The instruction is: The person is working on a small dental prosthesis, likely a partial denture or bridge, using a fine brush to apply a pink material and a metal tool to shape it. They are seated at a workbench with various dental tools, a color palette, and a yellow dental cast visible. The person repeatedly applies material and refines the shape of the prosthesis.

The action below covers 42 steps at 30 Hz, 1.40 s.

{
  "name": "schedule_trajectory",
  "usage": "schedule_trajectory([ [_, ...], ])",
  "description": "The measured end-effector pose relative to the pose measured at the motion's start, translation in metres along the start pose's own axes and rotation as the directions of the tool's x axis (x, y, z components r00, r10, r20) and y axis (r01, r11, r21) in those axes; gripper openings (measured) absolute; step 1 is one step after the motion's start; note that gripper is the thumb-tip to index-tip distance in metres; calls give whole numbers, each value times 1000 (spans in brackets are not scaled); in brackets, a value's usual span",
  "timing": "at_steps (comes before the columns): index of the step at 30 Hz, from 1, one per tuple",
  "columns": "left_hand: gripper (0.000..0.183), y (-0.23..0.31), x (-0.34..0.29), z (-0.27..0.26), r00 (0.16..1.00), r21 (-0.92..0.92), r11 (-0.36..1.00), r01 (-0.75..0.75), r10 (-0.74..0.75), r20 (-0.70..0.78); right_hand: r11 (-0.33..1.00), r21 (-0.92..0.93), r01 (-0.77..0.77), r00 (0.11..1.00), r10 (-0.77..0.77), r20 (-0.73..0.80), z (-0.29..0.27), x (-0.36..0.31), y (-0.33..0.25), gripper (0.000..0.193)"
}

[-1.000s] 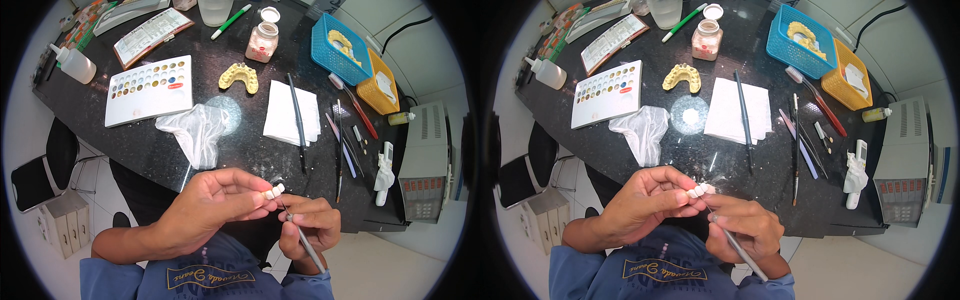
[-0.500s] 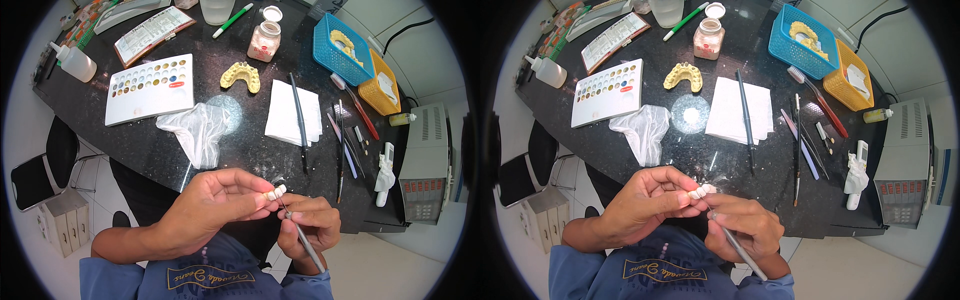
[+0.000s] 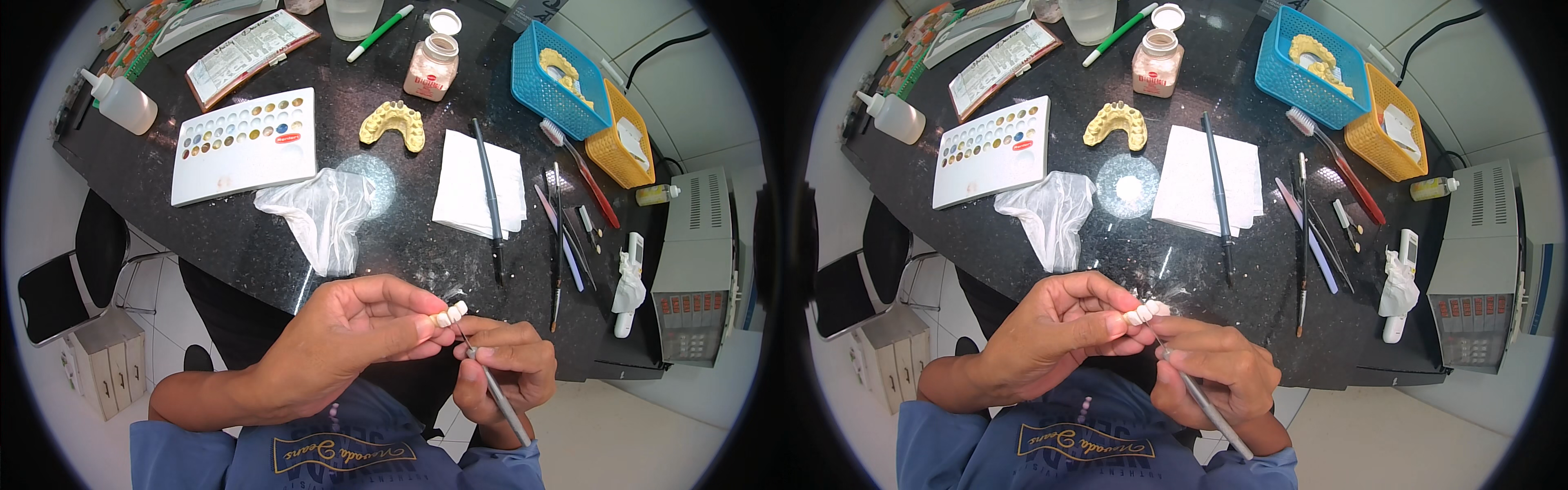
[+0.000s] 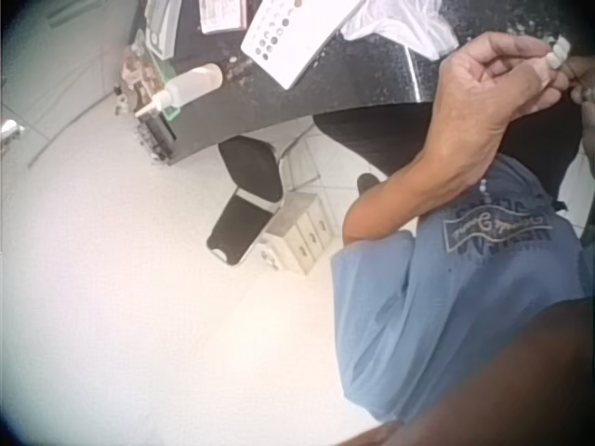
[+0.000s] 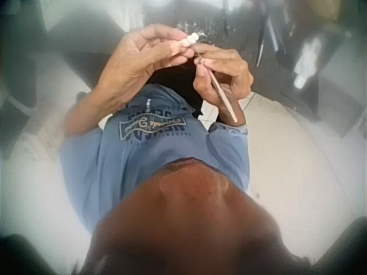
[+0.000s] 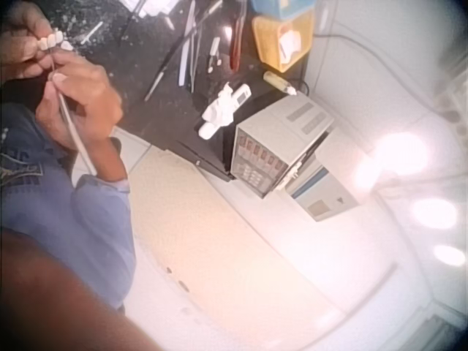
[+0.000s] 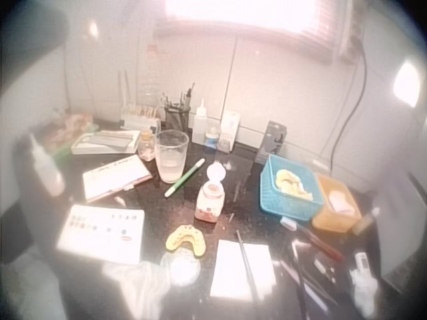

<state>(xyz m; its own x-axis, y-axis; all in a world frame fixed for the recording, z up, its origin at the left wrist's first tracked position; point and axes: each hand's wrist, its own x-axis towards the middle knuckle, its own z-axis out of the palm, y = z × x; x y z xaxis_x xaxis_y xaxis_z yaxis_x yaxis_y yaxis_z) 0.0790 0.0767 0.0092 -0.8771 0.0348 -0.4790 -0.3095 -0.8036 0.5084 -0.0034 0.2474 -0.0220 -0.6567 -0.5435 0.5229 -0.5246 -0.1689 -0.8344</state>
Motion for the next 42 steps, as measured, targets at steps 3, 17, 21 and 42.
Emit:
schedule_trajectory([
  [3,20,0,0,0,1000,-1,1000,2,-2,-1,1000,12,0,1000,0,-3,0,0,0,22],
  [17,21,3,-1,1,1000,0,1000,21,-21,6,999,-45,-19,995,24,100,-4,0,-4,19],
  [21,22,3,-1,1,1000,3,1000,24,-24,8,1000,-2,11,999,-11,41,-3,-2,-1,19],
  [42,19,-2,-1,-3,1000,17,1000,-1,1,19,1000,-13,22,1000,-22,-13,-3,-1,-2,19],
])
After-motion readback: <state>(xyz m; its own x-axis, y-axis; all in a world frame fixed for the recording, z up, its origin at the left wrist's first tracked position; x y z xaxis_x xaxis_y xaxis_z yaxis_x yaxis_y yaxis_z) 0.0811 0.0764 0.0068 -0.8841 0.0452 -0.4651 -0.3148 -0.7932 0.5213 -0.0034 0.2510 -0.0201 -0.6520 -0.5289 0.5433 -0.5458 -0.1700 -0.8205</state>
